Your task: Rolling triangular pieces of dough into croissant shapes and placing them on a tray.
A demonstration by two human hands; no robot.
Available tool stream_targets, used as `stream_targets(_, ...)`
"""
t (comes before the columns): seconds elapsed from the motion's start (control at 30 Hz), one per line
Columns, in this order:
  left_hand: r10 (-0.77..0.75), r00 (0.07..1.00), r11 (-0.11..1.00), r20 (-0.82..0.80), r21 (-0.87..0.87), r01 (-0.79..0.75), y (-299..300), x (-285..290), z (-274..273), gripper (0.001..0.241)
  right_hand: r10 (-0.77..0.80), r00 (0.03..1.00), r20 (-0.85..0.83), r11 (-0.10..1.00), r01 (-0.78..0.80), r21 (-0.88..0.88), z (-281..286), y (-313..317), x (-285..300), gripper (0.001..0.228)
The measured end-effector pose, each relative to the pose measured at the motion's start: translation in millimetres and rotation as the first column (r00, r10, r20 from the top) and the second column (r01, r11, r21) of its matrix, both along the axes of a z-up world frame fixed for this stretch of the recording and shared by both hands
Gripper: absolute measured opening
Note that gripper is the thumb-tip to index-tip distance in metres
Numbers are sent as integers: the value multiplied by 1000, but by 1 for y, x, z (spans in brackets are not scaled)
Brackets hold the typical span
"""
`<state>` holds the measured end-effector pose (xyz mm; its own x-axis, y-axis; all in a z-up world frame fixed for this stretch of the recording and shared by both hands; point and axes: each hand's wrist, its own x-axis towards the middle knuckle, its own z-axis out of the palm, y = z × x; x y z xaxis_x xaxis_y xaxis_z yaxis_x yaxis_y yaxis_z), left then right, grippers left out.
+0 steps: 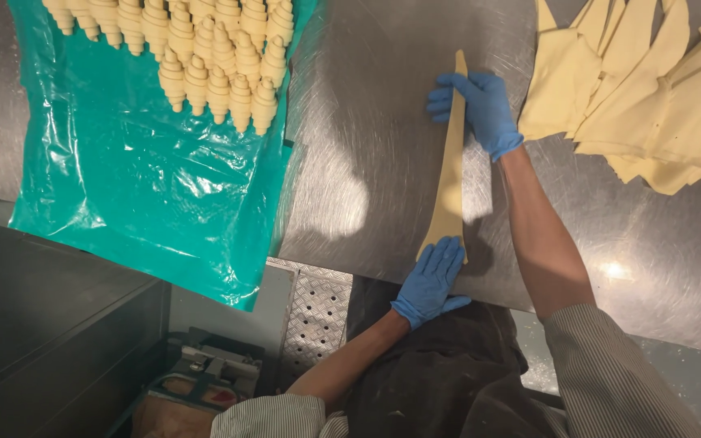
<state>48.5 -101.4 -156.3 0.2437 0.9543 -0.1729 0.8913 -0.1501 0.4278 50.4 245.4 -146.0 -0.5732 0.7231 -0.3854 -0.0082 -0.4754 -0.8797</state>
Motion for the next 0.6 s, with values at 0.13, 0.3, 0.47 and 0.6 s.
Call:
stream_targets(0.13,9,1000,1000,7,14,-9,-1,0,-2,105,-13,999,-36,999,15,34,-5,20,-10,29)
stream_targets(0.3,41,999,998,12,44,-41,-3,3,-4,106,-63,993,-99,998,66,23,-9,42,-22,27)
stream_targets(0.47,1,999,998,-45,62,2,2,2,6,107,-49,998,-38,994,53,91,-2,46,-29,27)
stream_targets(0.6,-5,1000,993,22,116,2,2,-2,7,109,-57,995,80,986,44,159,1,43,-30,33)
